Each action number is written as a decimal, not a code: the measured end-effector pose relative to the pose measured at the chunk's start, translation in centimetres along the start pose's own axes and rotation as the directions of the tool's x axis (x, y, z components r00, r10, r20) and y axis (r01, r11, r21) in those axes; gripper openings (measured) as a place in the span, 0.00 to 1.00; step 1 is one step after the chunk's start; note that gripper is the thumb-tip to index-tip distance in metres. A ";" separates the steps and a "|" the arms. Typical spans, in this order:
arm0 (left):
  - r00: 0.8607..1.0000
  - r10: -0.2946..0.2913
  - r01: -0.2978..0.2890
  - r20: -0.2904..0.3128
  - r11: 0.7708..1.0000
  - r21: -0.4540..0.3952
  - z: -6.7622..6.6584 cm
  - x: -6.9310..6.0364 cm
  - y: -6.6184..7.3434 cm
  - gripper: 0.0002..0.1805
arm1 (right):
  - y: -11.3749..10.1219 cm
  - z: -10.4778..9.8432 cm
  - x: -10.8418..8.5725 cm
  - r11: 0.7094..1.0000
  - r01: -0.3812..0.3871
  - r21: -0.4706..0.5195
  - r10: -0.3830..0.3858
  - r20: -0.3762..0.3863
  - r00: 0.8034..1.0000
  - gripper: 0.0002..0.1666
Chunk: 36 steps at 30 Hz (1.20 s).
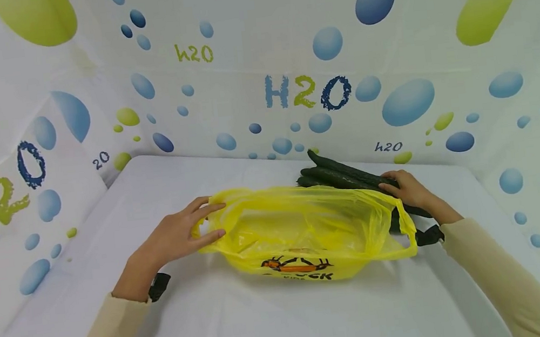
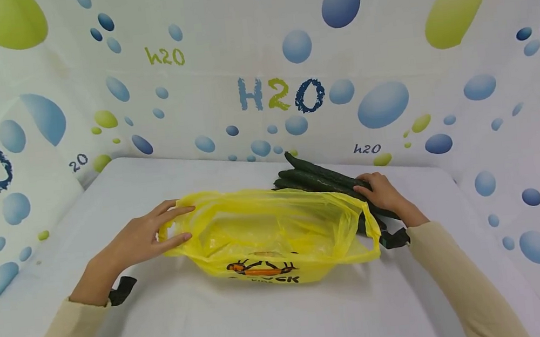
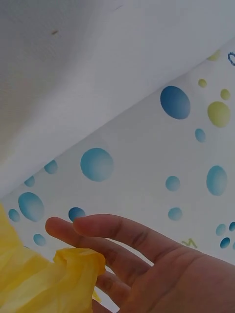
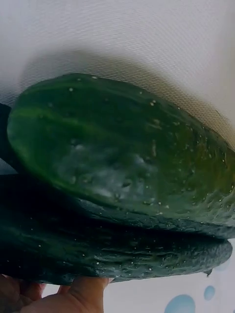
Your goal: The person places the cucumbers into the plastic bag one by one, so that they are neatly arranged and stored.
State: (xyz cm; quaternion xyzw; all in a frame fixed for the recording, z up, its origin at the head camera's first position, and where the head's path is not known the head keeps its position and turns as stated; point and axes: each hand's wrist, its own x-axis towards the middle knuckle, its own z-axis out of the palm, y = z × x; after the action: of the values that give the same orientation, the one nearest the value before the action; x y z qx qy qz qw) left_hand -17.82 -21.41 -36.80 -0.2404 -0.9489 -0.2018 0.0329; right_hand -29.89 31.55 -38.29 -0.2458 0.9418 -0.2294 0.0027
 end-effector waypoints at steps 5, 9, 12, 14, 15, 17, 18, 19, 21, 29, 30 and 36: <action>1.000 0.005 -0.005 0.000 1.000 0.010 0.2 0.0 0.0 0.33 | -0.2 -0.2 0.1 1.000 0.003 0.012 -0.004 0.017 1.000 0.23; 1.000 -0.005 0.005 0.011 1.000 0.006 -0.1 0.0 -0.2 0.33 | -1.0 -0.5 0.0 0.999 -0.052 0.004 0.052 0.047 0.998 0.26; 1.000 -0.013 0.014 0.028 1.000 -0.007 -0.1 0.0 -0.3 0.33 | -1.3 -0.5 0.1 0.997 -0.073 0.007 0.072 0.036 0.997 0.26; 0.999 -0.019 0.019 0.031 1.000 -0.016 0.0 0.0 -0.4 0.33 | -1.4 -0.5 0.1 0.997 -0.079 0.014 0.079 0.022 0.997 0.26; 0.999 -0.020 0.021 0.029 1.000 -0.017 0.1 0.0 -0.4 0.33 | -1.4 -0.4 0.1 0.996 -0.082 0.023 0.082 0.013 0.997 0.26; 1.000 -0.018 0.018 0.025 1.000 -0.025 0.2 0.0 -0.4 0.33 | -1.4 -0.4 0.1 0.995 -0.095 0.044 0.094 0.005 0.996 0.26; 1.000 -0.014 0.015 0.022 0.999 -0.029 0.3 -0.1 -0.4 0.32 | -1.4 -0.4 0.0 0.994 -0.099 0.055 0.099 0.001 0.995 0.27; 1.000 -0.015 0.016 0.022 0.999 -0.030 0.4 -0.1 -0.4 0.32 | -1.4 -0.3 -0.1 0.992 -0.106 0.067 0.106 -0.001 0.994 0.27; 1.000 -0.010 0.011 0.025 0.999 -0.031 0.6 -0.1 -0.5 0.32 | -1.4 -0.1 -0.3 0.988 -0.120 0.095 0.121 -0.003 0.993 0.27; 1.000 0.022 -0.022 0.019 1.000 -0.012 1.0 0.0 -0.4 0.31 | -1.7 0.0 -1.2 0.985 -0.129 0.117 0.134 -0.037 0.990 0.26; 1.000 0.024 -0.024 0.018 1.000 -0.011 1.0 0.0 -0.4 0.31 | -1.8 -0.1 -1.2 0.985 -0.128 0.116 0.134 -0.043 0.990 0.26; 1.000 0.021 -0.021 0.023 1.000 -0.007 1.0 0.1 -0.5 0.31 | -2.4 -0.9 -1.6 0.990 -0.083 0.118 0.093 -0.087 0.992 0.25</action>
State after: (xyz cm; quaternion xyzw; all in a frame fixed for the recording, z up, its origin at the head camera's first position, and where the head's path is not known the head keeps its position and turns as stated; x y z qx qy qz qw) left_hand -18.13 -21.40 -37.87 -0.2527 -0.9460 -0.2019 0.0233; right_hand -27.46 30.88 -36.60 -0.1926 0.9362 -0.2935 -0.0169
